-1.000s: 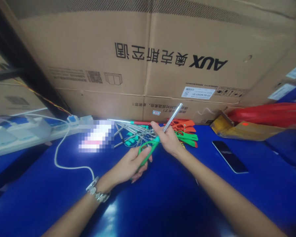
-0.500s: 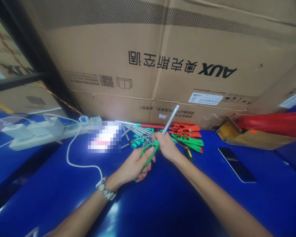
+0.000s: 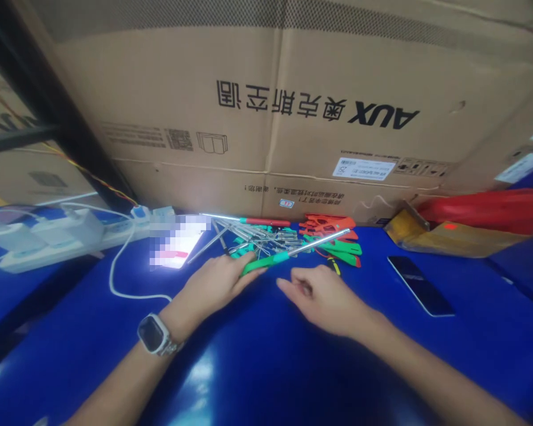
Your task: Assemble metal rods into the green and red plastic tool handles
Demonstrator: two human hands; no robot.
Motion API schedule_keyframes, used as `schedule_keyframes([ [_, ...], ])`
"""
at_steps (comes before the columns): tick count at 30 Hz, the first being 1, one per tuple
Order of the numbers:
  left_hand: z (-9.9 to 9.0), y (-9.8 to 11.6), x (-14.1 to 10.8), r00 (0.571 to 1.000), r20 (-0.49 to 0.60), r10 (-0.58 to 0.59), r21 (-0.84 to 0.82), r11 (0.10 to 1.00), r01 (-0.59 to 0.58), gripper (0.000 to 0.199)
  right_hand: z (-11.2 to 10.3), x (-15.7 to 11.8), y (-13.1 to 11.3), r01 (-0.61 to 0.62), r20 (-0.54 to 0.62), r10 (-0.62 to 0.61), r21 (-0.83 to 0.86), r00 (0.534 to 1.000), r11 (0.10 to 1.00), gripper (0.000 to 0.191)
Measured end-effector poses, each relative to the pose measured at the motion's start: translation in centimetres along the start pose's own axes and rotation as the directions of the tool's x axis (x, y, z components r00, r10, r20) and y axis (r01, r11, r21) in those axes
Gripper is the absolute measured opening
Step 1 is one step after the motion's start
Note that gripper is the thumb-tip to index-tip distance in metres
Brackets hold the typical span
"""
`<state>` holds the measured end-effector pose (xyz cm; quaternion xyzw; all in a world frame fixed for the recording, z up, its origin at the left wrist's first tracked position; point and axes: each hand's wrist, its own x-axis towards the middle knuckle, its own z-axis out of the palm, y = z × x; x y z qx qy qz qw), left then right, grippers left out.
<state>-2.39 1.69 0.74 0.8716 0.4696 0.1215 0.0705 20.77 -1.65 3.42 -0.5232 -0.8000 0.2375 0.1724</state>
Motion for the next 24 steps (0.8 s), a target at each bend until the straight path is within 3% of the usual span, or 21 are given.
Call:
schedule_keyframes([
  [1,-0.1,-0.1,0.0,1.000,0.006,0.009,0.038,0.999,-0.009,0.050,-0.8,-0.9,-0.2,0.090,-0.075,-0.102,-0.150,0.992,0.985,0.041],
  [3,-0.2,-0.2,0.0,0.999,0.011,0.032,0.094,0.995,-0.033,0.051,-2.2,-1.7,-0.6,0.256,-0.168,-0.365,-0.456,0.916,0.852,0.027],
  [4,-0.2,-0.2,0.0,0.999,0.014,0.044,0.118,0.992,-0.046,0.052,-2.6,-1.6,-0.6,0.275,-0.149,-0.427,-0.571,0.892,0.773,0.023],
  [6,-0.1,-0.3,0.0,0.998,0.031,0.061,0.161,0.985,-0.065,0.053,-3.0,-0.8,-0.3,0.243,-0.093,-0.418,-0.692,0.904,0.679,0.029],
  [8,0.0,-0.2,0.0,0.995,0.055,0.080,0.182,0.979,-0.089,0.051,-2.8,0.3,0.3,0.289,0.068,-0.340,-0.693,0.938,0.660,0.021],
  [12,-0.1,0.1,0.0,0.990,0.099,0.097,0.183,0.977,-0.114,0.045,-2.4,1.5,1.4,0.324,0.191,-0.264,-0.612,0.946,0.721,0.021],
  [24,0.1,-0.1,-0.1,0.985,0.131,0.109,0.120,0.985,-0.125,0.039,-0.8,1.5,3.4,0.384,0.257,-0.290,-0.518,0.922,0.764,0.027],
])
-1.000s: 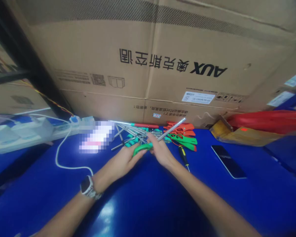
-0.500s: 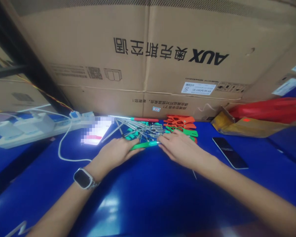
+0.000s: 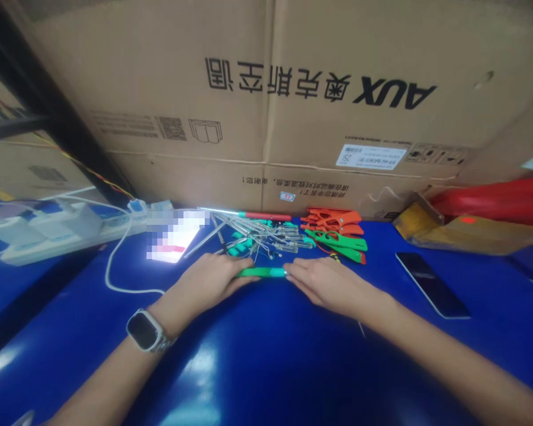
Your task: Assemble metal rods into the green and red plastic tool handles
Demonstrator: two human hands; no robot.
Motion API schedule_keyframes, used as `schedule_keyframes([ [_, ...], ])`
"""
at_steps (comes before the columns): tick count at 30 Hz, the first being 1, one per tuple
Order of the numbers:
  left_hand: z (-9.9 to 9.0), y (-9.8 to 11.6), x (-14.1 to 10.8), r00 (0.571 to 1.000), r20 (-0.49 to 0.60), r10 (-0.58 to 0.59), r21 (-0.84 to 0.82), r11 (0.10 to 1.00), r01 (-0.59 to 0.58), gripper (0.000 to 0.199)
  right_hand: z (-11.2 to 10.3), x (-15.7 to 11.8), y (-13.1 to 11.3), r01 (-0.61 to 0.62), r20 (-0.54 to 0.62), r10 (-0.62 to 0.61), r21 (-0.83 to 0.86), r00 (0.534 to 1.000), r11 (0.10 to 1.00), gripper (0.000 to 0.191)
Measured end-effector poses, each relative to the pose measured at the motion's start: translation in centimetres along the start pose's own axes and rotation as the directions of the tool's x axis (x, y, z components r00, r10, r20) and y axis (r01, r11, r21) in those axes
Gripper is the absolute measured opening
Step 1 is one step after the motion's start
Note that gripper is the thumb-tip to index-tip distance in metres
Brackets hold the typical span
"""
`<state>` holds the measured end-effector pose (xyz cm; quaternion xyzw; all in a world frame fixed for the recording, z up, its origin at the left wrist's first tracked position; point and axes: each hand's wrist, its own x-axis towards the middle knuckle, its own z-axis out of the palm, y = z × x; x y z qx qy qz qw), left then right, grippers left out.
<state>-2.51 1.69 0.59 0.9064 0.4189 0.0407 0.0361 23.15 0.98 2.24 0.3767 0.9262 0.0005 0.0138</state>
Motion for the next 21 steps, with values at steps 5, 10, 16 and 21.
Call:
schedule_keyframes([
  [5,-0.2,-0.1,-0.2,0.999,0.020,-0.026,-0.039,0.999,0.026,0.040,0.4,0.1,0.5,0.021,-0.014,-0.022,-0.061,1.000,0.998,0.031],
  [10,-0.1,-0.1,-0.2,1.000,0.016,-0.019,-0.056,0.998,0.020,0.040,0.6,0.1,0.0,0.000,-0.003,0.000,-0.077,1.000,0.997,0.031],
  [16,0.2,-0.2,-0.2,1.000,-0.017,0.001,-0.105,0.994,-0.002,0.022,0.4,0.7,-1.3,0.007,-0.007,-0.007,-0.018,1.000,1.000,0.024],
  [21,-0.3,-0.2,-0.4,1.000,-0.005,0.025,-0.183,0.983,-0.025,0.021,-0.4,0.9,-0.7,0.029,0.058,-0.026,-0.058,0.998,0.998,0.021],
])
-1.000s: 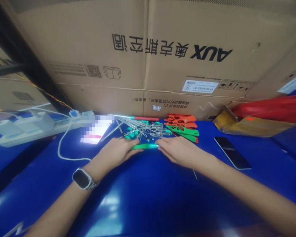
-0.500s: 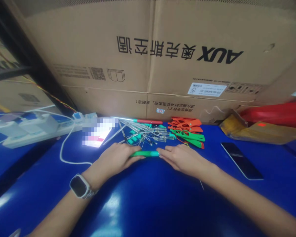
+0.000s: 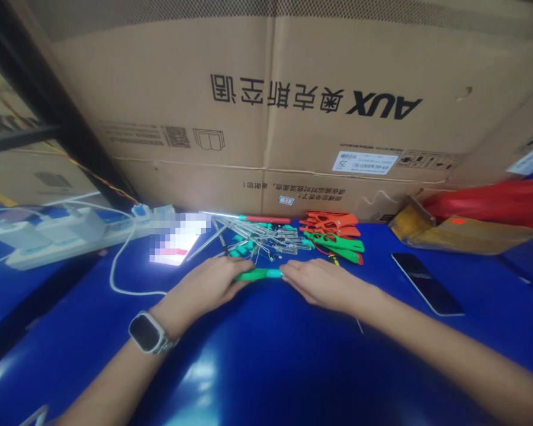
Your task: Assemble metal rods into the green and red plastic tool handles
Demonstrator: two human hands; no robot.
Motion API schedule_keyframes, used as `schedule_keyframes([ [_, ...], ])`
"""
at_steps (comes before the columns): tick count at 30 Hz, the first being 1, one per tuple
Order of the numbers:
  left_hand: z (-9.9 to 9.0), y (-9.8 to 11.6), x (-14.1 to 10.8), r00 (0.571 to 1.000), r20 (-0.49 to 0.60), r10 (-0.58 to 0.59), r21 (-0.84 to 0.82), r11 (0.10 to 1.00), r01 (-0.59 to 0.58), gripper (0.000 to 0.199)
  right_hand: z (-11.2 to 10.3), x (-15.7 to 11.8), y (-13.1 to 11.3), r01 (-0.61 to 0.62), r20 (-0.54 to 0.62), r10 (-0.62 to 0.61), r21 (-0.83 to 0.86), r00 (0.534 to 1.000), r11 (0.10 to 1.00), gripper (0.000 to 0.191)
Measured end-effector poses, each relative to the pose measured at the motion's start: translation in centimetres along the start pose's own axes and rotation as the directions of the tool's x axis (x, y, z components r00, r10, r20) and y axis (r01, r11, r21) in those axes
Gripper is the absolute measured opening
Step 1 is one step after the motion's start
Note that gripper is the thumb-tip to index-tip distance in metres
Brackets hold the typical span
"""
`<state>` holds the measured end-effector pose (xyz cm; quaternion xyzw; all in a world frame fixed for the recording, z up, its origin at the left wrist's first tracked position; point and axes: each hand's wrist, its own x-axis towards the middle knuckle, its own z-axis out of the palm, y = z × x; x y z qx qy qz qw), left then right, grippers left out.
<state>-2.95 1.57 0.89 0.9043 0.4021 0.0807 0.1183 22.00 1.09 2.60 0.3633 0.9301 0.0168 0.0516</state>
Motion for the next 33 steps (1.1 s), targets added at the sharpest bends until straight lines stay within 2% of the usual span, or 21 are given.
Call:
schedule_keyframes([
  [4,-0.3,0.3,0.0,1.000,0.007,0.011,-0.058,0.998,-0.011,0.028,-0.3,-0.2,0.4,0.027,0.016,-0.027,-0.038,1.000,0.999,0.020],
  [11,-0.5,0.7,-0.1,1.000,0.019,-0.014,-0.056,0.998,0.015,0.033,-0.4,-0.5,0.6,0.052,0.019,-0.050,-0.080,0.999,0.995,0.019],
  [18,-0.1,1.0,0.0,1.000,0.000,-0.028,0.087,0.996,0.028,0.035,-0.4,-0.1,-0.7,0.035,-0.031,-0.037,-0.060,0.999,0.998,0.025],
  [22,-0.2,1.1,-0.1,0.999,0.017,-0.027,0.141,0.990,0.024,0.036,0.0,1.0,-1.1,0.048,0.002,-0.048,-0.044,0.999,0.998,0.028],
  [26,-0.3,1.9,0.2,0.999,0.015,-0.047,0.173,0.984,0.043,0.034,-0.7,2.5,-1.3,-0.066,0.109,0.064,0.019,0.992,0.998,0.027],
  [29,-0.2,2.6,0.5,0.993,-0.009,-0.115,0.206,0.972,0.114,0.029,-1.4,4.1,-1.6,-0.222,0.232,0.206,0.044,0.951,0.974,0.024],
  [31,-0.2,2.5,0.5,0.984,-0.033,-0.177,0.218,0.959,0.180,0.024,-1.8,4.9,-1.7,-0.263,0.236,0.252,0.018,0.939,0.965,0.025],
  [33,-0.4,2.1,0.3,0.973,-0.048,-0.224,0.213,0.950,0.229,0.017,-2.2,5.2,-1.7,-0.241,0.182,0.242,-0.029,0.953,0.970,0.025],
])
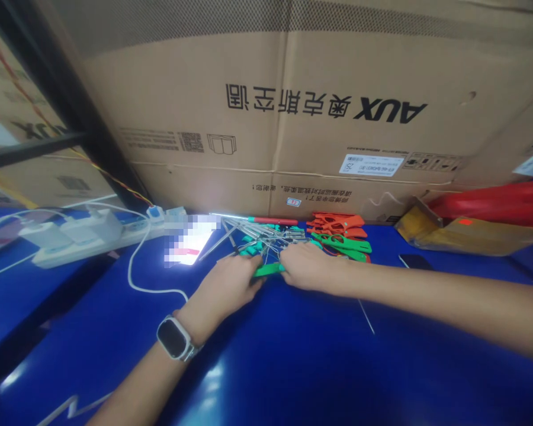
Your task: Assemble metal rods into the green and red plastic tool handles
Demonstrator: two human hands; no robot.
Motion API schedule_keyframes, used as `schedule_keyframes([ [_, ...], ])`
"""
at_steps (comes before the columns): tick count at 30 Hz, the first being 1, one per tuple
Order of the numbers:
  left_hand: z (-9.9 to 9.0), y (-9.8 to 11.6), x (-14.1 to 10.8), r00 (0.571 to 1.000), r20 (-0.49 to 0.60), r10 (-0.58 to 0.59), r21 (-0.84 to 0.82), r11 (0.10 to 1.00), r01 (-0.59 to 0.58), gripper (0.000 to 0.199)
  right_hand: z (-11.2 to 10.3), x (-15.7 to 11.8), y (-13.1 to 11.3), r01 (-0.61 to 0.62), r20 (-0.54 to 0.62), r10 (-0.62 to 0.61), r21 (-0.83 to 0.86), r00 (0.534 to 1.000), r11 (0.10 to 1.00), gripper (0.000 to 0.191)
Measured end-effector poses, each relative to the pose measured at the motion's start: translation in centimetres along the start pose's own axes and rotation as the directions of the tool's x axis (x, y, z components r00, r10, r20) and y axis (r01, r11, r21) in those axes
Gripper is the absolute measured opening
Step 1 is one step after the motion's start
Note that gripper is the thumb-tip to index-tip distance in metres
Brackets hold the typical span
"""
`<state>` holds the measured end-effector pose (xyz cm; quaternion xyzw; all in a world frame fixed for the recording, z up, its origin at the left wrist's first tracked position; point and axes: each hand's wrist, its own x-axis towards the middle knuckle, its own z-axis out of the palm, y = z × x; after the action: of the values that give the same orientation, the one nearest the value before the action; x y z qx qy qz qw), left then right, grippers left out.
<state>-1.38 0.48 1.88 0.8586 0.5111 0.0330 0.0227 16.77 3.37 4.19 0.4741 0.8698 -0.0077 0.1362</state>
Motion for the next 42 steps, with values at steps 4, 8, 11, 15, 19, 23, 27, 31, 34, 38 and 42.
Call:
schedule_keyframes([
  [4,0.0,-0.8,-0.1,0.999,0.031,-0.037,0.040,0.999,0.036,0.013,-0.3,-0.7,0.0,0.025,-0.121,-0.039,-0.109,0.992,0.994,0.023],
  [8,0.5,0.0,0.1,0.999,0.046,-0.023,0.031,0.999,0.022,0.017,-0.2,-1.4,-0.1,0.010,-0.124,-0.029,-0.144,0.992,0.990,0.023],
  [11,0.9,0.9,0.3,0.996,0.050,-0.074,0.044,0.996,0.072,0.018,-0.1,-1.4,0.0,0.020,-0.136,-0.039,-0.141,0.990,0.990,0.023],
  [15,1.0,1.5,0.2,0.997,0.008,-0.083,0.065,0.994,0.082,0.021,-0.2,-1.3,0.3,0.050,-0.147,-0.072,-0.151,0.987,0.987,0.021],
  [19,1.2,1.8,0.1,0.998,0.041,-0.044,0.090,0.995,0.040,0.022,0.1,-1.3,0.1,0.054,-0.043,-0.059,-0.103,0.997,0.993,0.023],
  [23,1.1,1.5,0.2,0.999,0.022,-0.049,0.120,0.992,0.046,0.020,0.3,-0.8,-0.4,-0.004,0.028,0.004,-0.026,1.000,1.000,0.025],
  [27,0.8,1.1,0.4,0.994,-0.026,-0.107,0.091,0.990,0.109,0.022,-0.5,0.2,-0.5,-0.014,-0.040,0.012,-0.051,0.999,0.999,0.024],
  [31,0.7,0.5,0.5,0.980,-0.076,-0.182,0.063,0.980,0.187,0.021,-2.6,0.2,-0.3,0.015,-0.168,-0.045,-0.175,0.985,0.984,0.025],
  [34,0.7,0.1,0.5,0.971,-0.105,-0.213,0.015,0.976,0.215,0.021,-3.3,-1.6,-0.2,0.052,-0.445,-0.159,-0.242,0.881,0.969,0.037],
  [38,0.9,0.3,0.6,0.960,-0.122,-0.252,-0.164,0.959,0.230,0.014,-0.8,-4.2,-0.8,0.206,-0.720,0.027,0.234,0.693,0.950,0.009],
  [42,1.6,1.3,0.6,0.971,-0.134,-0.198,-0.348,0.927,0.141,0.013,3.3,-3.2,-1.9,0.163,-0.280,0.293,0.916,0.914,0.367,0.036],
])
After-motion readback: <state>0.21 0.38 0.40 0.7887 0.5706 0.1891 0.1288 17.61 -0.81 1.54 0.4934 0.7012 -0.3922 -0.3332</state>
